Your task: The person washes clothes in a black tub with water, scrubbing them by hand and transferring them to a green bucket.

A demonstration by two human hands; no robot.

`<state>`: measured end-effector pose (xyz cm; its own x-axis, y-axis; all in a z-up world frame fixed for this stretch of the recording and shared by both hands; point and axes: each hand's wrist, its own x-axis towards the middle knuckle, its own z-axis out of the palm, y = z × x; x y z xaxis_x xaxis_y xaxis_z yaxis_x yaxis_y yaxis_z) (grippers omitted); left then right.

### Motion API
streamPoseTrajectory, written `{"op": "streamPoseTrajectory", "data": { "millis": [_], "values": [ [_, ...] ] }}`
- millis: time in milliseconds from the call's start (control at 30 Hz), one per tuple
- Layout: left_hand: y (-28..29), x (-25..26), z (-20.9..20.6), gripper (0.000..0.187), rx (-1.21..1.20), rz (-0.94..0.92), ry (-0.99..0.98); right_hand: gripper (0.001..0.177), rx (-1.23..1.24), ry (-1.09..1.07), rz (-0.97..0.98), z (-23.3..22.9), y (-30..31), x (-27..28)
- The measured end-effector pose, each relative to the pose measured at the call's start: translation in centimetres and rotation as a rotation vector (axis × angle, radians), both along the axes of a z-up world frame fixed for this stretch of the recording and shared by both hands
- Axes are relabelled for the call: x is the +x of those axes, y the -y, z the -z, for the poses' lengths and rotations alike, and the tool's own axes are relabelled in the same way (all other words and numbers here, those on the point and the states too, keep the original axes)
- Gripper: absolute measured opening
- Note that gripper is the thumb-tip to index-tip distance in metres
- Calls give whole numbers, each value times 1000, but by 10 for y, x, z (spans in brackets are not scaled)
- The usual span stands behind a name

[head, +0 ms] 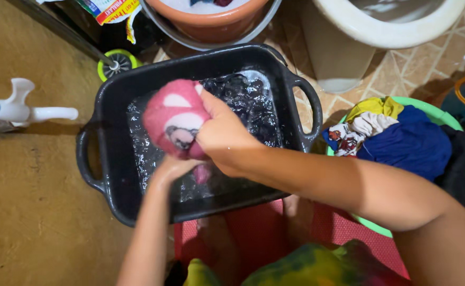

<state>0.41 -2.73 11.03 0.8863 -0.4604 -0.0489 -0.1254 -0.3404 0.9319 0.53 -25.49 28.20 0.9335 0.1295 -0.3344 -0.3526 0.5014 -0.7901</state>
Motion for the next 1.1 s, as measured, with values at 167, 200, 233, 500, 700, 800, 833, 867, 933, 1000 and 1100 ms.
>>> {"op": "streamPoseTrajectory", "data": {
  "millis": [167, 200, 233, 500, 700, 800, 833, 867, 933, 1000, 1100],
  "values": [
    [30, 12, -10, 49, -932, -580, -433, 67, 118, 73, -70, 27, 70, -19],
    [27, 16, -34, 36, -1017, -626, -411, 73, -234, 261, -109, 36, 91, -22],
    [30, 13, -56, 36, -1019, -630, -403, 73, -232, 266, -115, 49, 99, -24],
    [105, -37, -117, 46, -835, -172, -179, 98, 473, -439, 16, 100, 80, -37],
    [119, -35, -123, 71, -1419, 55, -416, 55, 590, -145, 123, 97, 93, -20],
    [105, -11, -92, 93, -1449, -176, -527, 40, 250, -254, 330, 73, 86, -20],
    [97, -8, -79, 93, -1446, -174, -533, 40, 252, -256, 336, 66, 76, -21],
    [94, -1, -65, 90, -1413, -199, -553, 34, -3, -6, 312, 60, 68, -23],
    [87, 7, -36, 84, -1260, -251, -654, 32, -434, 415, 254, 51, 60, -28],
    [79, 19, -14, 78, -1003, -269, -766, 38, -765, 761, 141, 46, 48, -36],
    [71, 30, 3, 70, -676, -232, -827, 47, -1035, 1096, -69, 42, 42, -60]
  ]
}}
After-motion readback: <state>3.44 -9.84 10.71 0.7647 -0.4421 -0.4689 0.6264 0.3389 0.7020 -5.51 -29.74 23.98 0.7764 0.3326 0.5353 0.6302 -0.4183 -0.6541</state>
